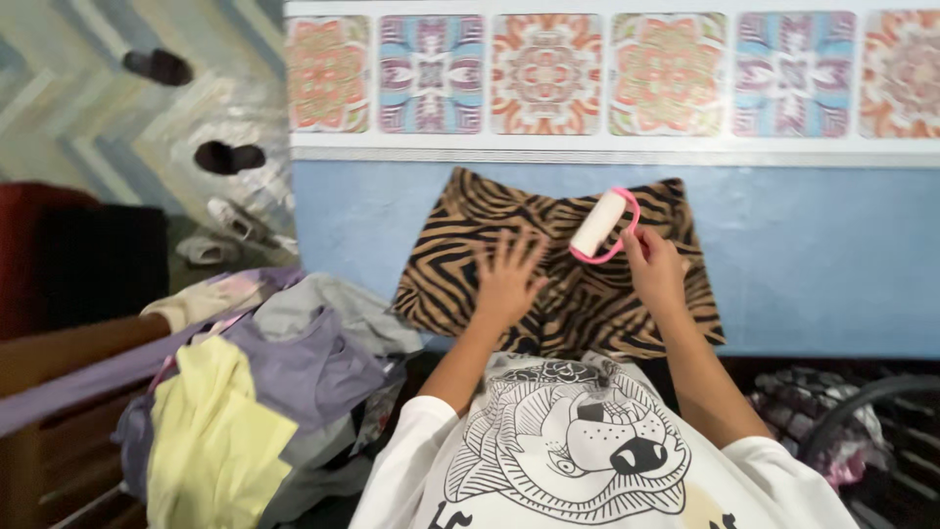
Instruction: The person uses a lint roller to clean several items of clothing, including a yellow t-shirt, a tiger-print garment, and cow-print pajama pants, on a table.
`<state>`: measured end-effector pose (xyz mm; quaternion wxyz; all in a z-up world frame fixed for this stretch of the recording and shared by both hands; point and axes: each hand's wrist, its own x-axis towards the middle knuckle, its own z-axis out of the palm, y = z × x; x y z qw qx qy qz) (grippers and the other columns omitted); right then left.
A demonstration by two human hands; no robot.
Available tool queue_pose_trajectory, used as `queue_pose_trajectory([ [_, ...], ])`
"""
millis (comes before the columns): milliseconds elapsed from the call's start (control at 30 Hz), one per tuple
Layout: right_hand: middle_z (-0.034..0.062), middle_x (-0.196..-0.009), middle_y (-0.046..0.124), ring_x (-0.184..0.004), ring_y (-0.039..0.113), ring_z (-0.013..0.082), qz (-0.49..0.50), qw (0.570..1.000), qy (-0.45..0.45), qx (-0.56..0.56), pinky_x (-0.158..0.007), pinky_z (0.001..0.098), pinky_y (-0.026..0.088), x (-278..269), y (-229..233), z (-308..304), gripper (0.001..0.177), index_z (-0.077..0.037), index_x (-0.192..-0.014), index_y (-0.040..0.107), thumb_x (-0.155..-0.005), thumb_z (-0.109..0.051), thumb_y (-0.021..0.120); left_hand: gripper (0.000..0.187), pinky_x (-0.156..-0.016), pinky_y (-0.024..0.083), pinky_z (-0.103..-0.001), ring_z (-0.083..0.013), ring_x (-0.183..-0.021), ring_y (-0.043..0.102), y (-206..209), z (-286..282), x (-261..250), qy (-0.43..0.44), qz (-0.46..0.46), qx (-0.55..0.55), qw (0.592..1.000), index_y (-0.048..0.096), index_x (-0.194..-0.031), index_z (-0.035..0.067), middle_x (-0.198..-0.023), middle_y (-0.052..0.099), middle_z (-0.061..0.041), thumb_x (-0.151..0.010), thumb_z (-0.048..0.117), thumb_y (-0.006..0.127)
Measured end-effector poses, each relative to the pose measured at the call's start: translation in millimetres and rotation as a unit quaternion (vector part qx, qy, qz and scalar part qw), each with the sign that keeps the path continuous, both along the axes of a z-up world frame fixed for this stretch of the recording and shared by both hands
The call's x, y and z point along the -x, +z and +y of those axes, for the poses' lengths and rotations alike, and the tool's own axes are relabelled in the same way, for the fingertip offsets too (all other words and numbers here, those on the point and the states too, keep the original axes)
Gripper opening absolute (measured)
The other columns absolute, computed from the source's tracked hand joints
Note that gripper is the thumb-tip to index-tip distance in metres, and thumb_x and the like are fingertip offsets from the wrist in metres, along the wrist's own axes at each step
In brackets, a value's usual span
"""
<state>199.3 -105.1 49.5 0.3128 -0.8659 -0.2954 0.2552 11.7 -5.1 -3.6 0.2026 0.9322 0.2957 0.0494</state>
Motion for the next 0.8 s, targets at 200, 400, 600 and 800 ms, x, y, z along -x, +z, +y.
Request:
queue_pose_trajectory([
  [200, 0.0094, -0.080, 0.063, -0.074, 0.058, 0.0283, -0.136, 0.979, 0.152, -0.011, -0.063, 0.0410, 0.041, -3.3, -25.1, 17.4, 0.028, -0.013, -0.091, 0.062, -0.082, -0.036, 0.048, 0.063, -0.096, -0.001, -0.064, -0.0292, -0.130, 0.012, -11.6, 18.5, 2.9, 0.024, 0.052, -0.039, 0.998, 0.018, -0.135, 0.030, -0.143, 0.012, 0.000, -0.080, 0.051, 0.042],
  [400, 0.0120, -0.085, 0.059, -0.083, 0.055, 0.0317, -0.014, 0.992, 0.096, 0.078, -0.074, 0.0450, 0.041, -65.0, -21.6, -30.1, 0.031, -0.015, -0.098, 0.056, -0.087, -0.040, 0.042, 0.065, -0.095, -0.002, -0.065, -0.0311, -0.129, 0.010, -6.7, 25.8, 4.6, 0.047, 0.051, -0.014, 0.997, 0.018, -0.134, 0.032, -0.142, 0.011, 0.001, -0.079, 0.049, 0.047],
  [600, 0.0109, -0.075, 0.061, -0.076, 0.054, 0.0322, -0.225, 0.962, 0.098, 0.122, -0.072, 0.0511, 0.031, -87.6, 6.7, -76.0, 0.025, -0.011, -0.082, 0.059, -0.083, -0.032, 0.046, 0.071, -0.098, 0.000, -0.062, -0.0342, -0.130, 0.010, 0.8, 1.2, -15.5, 0.100, 0.078, -0.015, 0.992, 0.021, -0.136, 0.023, -0.142, 0.012, -0.006, -0.076, 0.034, 0.056],
  [800, 0.0122, -0.074, 0.057, -0.074, 0.052, 0.0301, -0.262, 0.954, 0.141, -0.046, -0.076, 0.0475, 0.034, -34.0, 13.0, -42.9, 0.023, -0.007, -0.079, 0.057, -0.089, -0.026, 0.047, 0.077, -0.104, 0.007, -0.053, -0.0362, -0.129, 0.013, 18.9, -64.0, -26.6, 0.114, 0.010, 0.052, 0.992, 0.025, -0.134, 0.019, -0.141, 0.013, -0.011, -0.068, 0.027, 0.065],
])
